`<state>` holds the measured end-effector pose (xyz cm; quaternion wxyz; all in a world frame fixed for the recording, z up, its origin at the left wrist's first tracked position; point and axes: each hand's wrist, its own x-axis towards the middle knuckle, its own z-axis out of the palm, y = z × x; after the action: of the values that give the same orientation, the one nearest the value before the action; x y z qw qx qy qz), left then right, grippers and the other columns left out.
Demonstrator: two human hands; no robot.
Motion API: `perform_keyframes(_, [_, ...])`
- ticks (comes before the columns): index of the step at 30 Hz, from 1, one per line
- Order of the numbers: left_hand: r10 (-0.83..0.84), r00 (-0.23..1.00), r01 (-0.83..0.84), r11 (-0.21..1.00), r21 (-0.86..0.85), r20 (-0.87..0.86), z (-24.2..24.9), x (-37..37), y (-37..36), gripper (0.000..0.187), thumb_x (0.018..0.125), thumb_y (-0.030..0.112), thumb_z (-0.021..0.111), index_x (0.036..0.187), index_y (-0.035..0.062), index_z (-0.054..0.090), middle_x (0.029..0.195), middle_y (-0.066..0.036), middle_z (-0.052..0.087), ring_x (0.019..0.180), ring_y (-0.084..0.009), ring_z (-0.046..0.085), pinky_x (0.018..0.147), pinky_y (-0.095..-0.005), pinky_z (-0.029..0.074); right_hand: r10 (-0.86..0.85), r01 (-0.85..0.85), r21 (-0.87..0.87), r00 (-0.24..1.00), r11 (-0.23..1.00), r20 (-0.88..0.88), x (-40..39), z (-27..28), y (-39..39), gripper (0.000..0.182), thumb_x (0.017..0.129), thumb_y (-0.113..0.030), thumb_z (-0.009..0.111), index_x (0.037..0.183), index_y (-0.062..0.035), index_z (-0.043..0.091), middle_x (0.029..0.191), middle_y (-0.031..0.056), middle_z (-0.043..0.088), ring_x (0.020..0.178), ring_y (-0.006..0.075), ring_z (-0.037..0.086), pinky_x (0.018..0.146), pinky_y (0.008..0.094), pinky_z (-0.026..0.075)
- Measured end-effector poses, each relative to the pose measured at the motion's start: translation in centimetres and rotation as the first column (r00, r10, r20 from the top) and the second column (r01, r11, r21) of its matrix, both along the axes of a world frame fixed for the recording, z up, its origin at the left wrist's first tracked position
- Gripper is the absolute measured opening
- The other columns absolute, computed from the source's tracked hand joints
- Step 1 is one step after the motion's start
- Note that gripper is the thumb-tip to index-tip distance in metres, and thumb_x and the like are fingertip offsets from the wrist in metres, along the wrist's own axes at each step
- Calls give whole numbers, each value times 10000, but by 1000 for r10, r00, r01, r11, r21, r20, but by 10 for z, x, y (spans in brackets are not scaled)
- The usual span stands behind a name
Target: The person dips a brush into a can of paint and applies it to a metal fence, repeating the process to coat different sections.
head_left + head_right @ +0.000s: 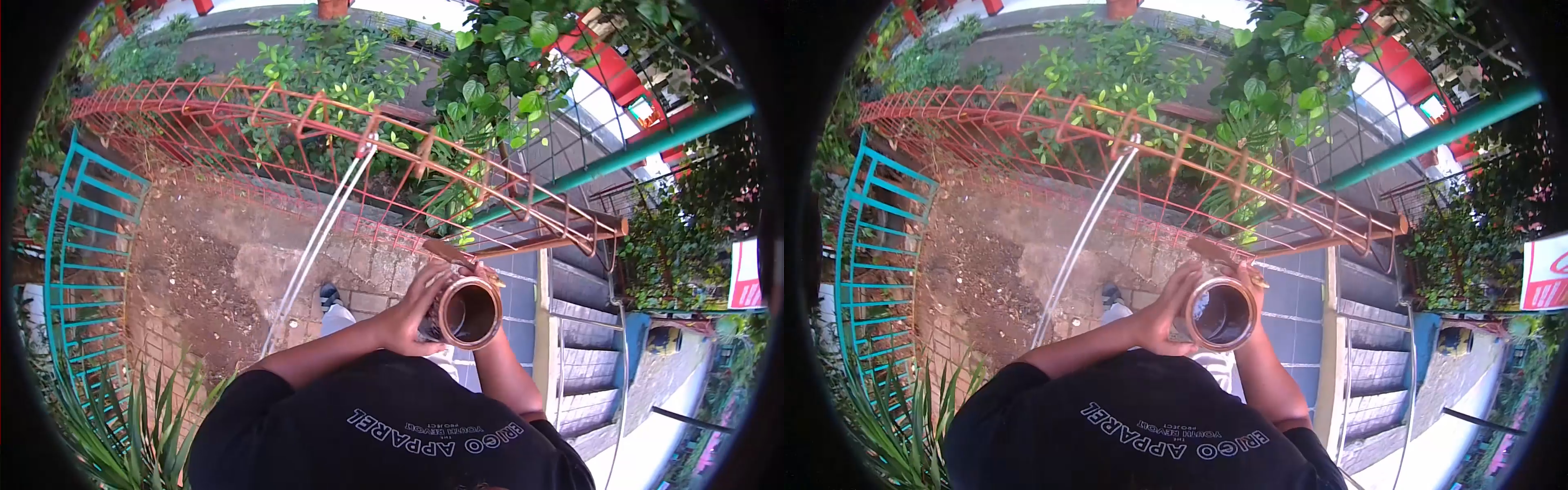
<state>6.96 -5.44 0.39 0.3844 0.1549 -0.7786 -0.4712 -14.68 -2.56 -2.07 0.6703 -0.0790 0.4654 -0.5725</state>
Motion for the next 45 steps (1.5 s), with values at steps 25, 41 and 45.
perform_keyframes(25, [235,937,-280,948,-152,-260,-3,-19,-27,1271,804,332,861,1599,165,-117,1409,-243,509,1212,-411,583,1016,-513,479,-108,-22,-108,-13,994,-994,-113,97,60,183,878,-159,800,1001,-51,718,889,83,748,812,132,701,734,292,554])
perform_keyframes(41, [427,746,-665,436,-606,-512,61,-86,-53,661,1059,381,495,1569,172,129,1385,-196,534,1187,-414,581,1013,-592,453,-619,-255,-617,80,745,-781,-78,289,118,399,690,-334,920,827,-33,696,771,80,696,678,196,660,637,322,514])
perform_keyframes(45, [422,816,-574,502,-647,-396,58,-77,-51,655,1093,422,374,1608,207,31,1447,-194,446,1291,-385,503,1088,-545,427,-533,-472,-450,-51,758,-845,-46,281,76,229,734,-117,890,866,-29,726,775,104,730,670,208,716,599,301,541])
